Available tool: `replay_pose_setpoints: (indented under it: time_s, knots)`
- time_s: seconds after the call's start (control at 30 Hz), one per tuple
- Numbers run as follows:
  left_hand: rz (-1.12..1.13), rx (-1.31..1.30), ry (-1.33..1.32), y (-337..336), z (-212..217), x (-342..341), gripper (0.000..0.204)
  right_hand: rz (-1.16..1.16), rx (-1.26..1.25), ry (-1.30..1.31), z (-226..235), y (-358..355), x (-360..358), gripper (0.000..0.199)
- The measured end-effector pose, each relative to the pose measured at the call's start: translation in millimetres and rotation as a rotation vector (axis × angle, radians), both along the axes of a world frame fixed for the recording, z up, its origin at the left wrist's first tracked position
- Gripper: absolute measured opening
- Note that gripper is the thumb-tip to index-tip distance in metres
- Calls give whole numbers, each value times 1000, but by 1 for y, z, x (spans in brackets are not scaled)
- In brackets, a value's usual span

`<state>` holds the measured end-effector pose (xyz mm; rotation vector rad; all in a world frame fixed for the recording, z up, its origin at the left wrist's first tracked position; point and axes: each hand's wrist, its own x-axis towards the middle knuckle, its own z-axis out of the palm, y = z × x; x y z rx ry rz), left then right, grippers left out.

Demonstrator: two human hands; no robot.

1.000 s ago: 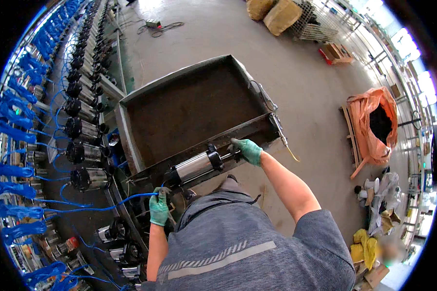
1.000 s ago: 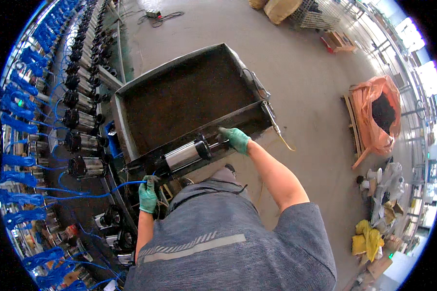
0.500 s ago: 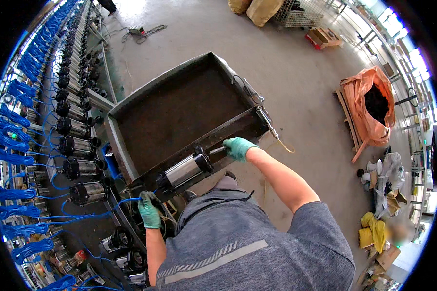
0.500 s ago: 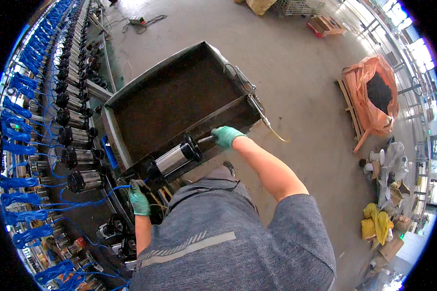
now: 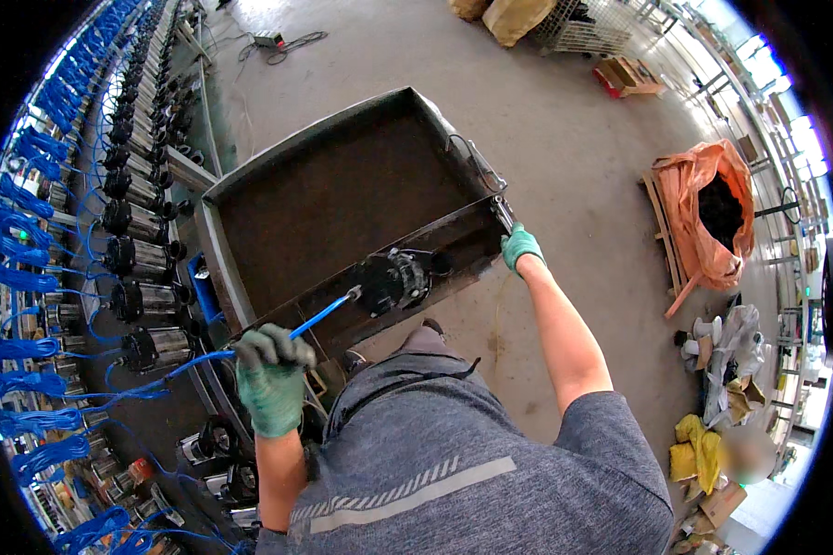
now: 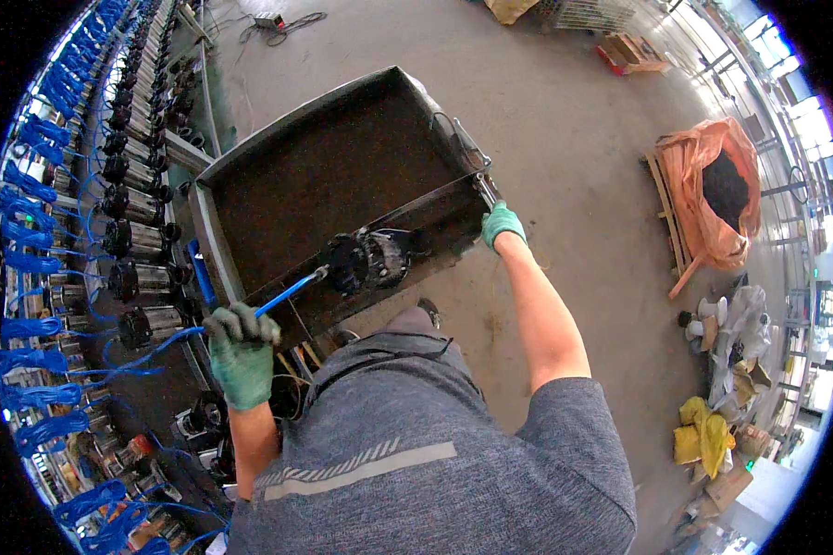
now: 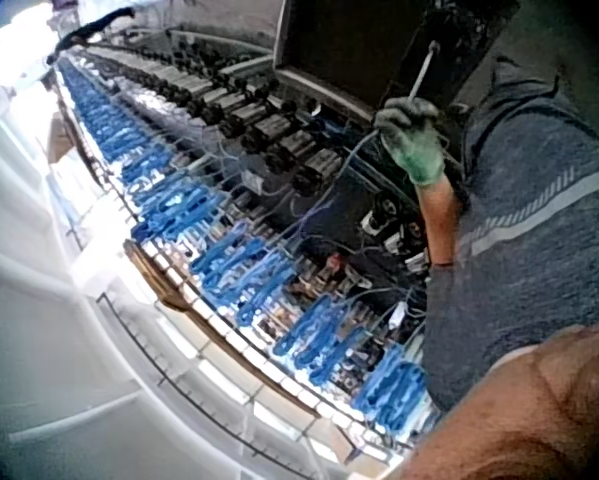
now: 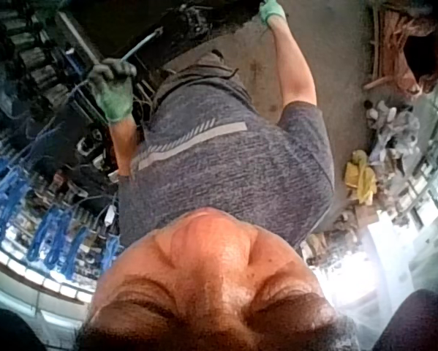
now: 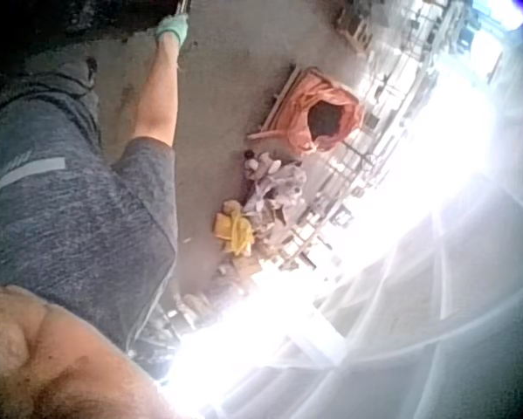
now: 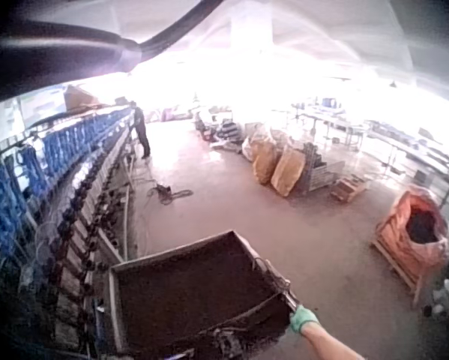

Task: The person repeatedly picks up a cylindrical pump from a metal tray, connects a blue hose to it, and places it back into the tray. The person repeats this cycle multiple times, handling the pump and hose with gloved hands.

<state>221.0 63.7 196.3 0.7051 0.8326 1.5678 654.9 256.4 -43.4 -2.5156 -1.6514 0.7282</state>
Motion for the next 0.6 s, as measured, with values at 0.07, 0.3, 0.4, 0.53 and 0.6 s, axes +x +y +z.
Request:
replay_pose_setpoints:
  time_s: [0.07,0.3,0.4,0.53,0.6]
  knots:
    - [-26,-10,24,5,-8,6,42,24,-1,-33,26,-4,-12,45]
    - [-121,-63,158,8,-13,26,46,105,151,-145,61,-38,-20,39]
    - [-99,-78,210,8,-13,26,46,216,284,16,46,-45,-26,27]
    - [-86,-50,305,9,-15,27,45,342,339,145,34,-54,-60,20]
    - [-90,-72,305,7,-14,28,44,357,345,235,24,-53,-72,24]
